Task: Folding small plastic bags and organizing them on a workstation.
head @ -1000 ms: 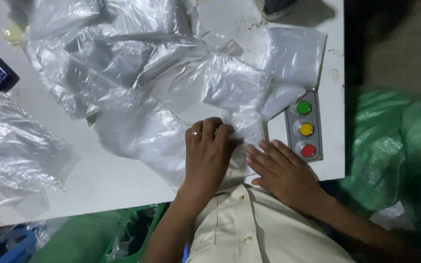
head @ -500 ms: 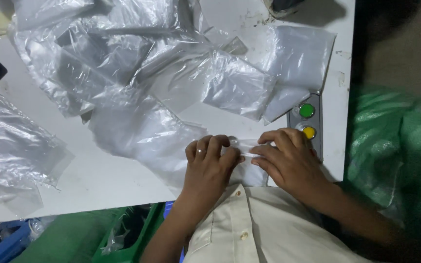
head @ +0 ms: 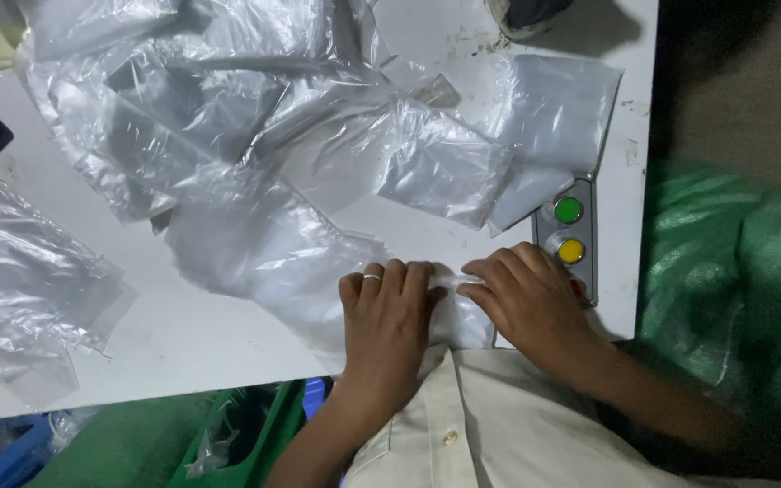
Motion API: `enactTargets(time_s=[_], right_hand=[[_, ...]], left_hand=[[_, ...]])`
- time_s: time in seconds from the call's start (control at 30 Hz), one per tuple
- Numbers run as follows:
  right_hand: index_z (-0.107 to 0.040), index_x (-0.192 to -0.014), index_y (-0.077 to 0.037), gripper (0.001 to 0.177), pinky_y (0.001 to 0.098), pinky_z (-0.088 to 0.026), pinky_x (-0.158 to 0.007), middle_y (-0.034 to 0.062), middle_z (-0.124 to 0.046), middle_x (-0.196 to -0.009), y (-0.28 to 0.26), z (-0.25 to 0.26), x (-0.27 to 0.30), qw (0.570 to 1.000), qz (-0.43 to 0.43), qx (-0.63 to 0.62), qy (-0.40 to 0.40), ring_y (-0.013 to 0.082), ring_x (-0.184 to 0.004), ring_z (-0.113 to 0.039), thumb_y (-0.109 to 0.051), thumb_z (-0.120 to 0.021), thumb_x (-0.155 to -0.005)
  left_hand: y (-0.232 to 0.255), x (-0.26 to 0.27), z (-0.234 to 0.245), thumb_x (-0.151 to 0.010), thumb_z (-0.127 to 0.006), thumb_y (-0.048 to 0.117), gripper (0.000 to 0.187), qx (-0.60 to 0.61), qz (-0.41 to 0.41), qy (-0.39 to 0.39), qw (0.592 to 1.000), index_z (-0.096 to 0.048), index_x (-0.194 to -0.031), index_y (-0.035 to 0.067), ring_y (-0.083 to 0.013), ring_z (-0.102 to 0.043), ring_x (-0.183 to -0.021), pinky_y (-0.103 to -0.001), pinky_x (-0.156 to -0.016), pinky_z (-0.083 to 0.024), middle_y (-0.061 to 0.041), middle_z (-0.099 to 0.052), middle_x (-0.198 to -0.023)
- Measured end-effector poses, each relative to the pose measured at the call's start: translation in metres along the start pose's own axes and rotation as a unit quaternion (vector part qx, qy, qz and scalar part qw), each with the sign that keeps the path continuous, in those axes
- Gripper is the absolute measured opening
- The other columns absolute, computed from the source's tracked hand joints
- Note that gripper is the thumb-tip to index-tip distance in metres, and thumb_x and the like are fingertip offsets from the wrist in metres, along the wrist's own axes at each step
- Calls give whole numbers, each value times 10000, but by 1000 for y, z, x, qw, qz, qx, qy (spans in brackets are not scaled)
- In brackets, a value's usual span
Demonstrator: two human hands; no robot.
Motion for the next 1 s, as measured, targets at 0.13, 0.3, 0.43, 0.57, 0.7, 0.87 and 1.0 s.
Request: enactTargets(time_s=[0.13, 0.3, 0.43, 0.57, 0.7, 0.87, 1.0], right_hand=[[-708, -1100, -164, 287, 300, -516, -718, -32, -681, -939, 20, 17, -6, 990, -107, -94, -17, 137, -794, -636, -308, -811, -874], [-816, -1043, -133, 247, 191, -506, -735, -24, -778, -935, 60, 41, -31, 889, -284, -350, -80, 65, -806, -660, -133, -853, -798], [-604, -1115, 33, 188, 311, -549, -779, 165, -691, -1004, 101, 156, -99, 920, -88, -232, 304, 218, -873, -674, 96, -776, -1074], [-668, -1306, -181, 323, 306, -479, -945, -40, -722, -1235, 121, 154, -168, 931, -233, -240, 148, 117, -1154, -664, -380, -657, -1052], [-660, -1078, -117, 103, 288, -549, -949, -3, -682, -1010, 118, 164, -160, 926, -51, -292, 235, 107, -979, -661, -136, -695, -1173], [-572, -855, -25, 399, 382, -400, -728, 103, -539, -893, 133, 131, -117, 965, -81, -75, 236, 200, -814, -511, -85, -809, -1170], [-589, -952, 26, 368, 413, -392, -689, 147, -583, -913, 96, 145, -83, 962, -65, -26, 265, 237, -813, -535, -165, -719, -1238]], left_hand=[[-8, -2, 8, -915, -670, 241, 92, 102, 46, -45, 993, -658, -972, 169, -289, -500, -877, -431, -816, -339, -51, -529, -948], [-21, -1, 25, -824, -846, 169, 86, 515, 193, -73, 832, -771, -847, 132, -93, -666, -783, -229, -688, -475, 7, -777, -862], [4, 1, 108, -829, -762, -50, 165, 343, -32, 206, 916, -670, -892, 72, -221, -714, -907, -321, -838, -545, -78, -719, -947], [33, 5, 107, -901, -781, -11, 122, 193, -166, 236, 938, -687, -956, 41, -332, -729, -1058, -457, -959, -523, -102, -714, -1017], [39, 5, 96, -901, -769, -49, 135, 213, -189, 220, 933, -667, -978, -7, -353, -731, -1067, -479, -923, -601, -161, -698, -1030], [43, 2, 92, -952, -712, -14, 54, 224, -199, 214, 930, -669, -982, -17, -345, -726, -1044, -453, -881, -586, -148, -686, -1010], [60, 1, 85, -944, -721, -62, 73, 183, -234, 215, 930, -662, -976, -32, -359, -727, -1022, -465, -862, -585, -171, -695, -994]])
Point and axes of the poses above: each hand's wrist, its own x-axis away from the middle knuckle, its own z-axis out of the back of the hand, y = z × x, the point moved 10 cm from there along -x, towards the middle knuckle
